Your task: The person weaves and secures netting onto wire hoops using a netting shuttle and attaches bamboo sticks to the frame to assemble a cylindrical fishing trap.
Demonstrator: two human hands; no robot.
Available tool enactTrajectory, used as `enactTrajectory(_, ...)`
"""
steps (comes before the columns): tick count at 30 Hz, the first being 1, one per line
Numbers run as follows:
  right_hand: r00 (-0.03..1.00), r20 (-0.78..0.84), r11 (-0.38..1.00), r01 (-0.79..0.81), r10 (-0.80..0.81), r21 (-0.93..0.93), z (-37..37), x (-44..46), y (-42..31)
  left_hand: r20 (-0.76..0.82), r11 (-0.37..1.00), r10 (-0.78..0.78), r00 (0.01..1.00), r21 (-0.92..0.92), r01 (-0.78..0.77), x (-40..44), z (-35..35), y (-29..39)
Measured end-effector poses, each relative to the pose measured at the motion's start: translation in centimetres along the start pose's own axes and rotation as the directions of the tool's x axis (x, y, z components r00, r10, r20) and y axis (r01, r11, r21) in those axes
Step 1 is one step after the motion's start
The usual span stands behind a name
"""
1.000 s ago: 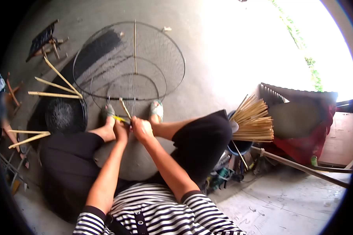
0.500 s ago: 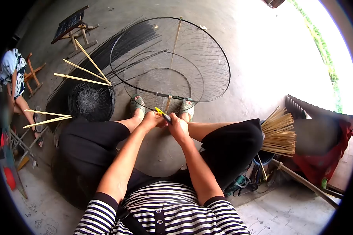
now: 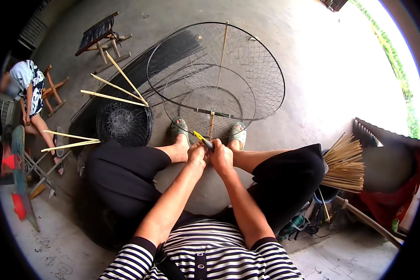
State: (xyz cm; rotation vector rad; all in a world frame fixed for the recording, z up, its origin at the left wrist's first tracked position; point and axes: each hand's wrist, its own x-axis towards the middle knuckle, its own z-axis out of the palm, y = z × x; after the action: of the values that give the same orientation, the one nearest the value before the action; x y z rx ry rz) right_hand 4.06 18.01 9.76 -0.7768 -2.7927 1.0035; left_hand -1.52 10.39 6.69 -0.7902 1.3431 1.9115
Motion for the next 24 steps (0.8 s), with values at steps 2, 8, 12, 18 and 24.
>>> enactTrajectory(2, 1.0, -0.009, 1.0, -0.012, 0.012, -0.009, 0.4, 0.3, 0.1, -0.019, 0.999, 0.041, 0.999, -0.011, -0.041, 1.1, 0.0, -0.7)
enactTrajectory(8, 0.999, -0.02, 0.998, -0.04, 0.041, 0.041, -0.3, 0.2, -0.9, -0.03, 0.996, 0.07, 0.997, -0.045, -0.071, 0.7, 0.3, -0.4)
enactTrajectory(12, 0.999, -0.051, 1.0, -0.002, 0.002, -0.003, -0.3, 0.3, -0.8, -0.011, 0.997, 0.071, 0.997, -0.036, -0.071, 0.7, 0.4, 0.0)
enactTrajectory(18, 0.998, -0.066, 0.997, 0.009, -0.014, -0.081, 0.0, 0.5, -1.0, -0.116, 0.986, 0.143, 0.983, -0.069, -0.151, 2.0, 1.0, -1.2)
enactTrajectory(24, 0.984, -0.132, 0.992, 0.108, -0.116, -0.064, 0.3, 0.5, -0.7, -0.124, 0.974, 0.16, 0.979, -0.144, -0.177, 1.5, 1.1, -1.2)
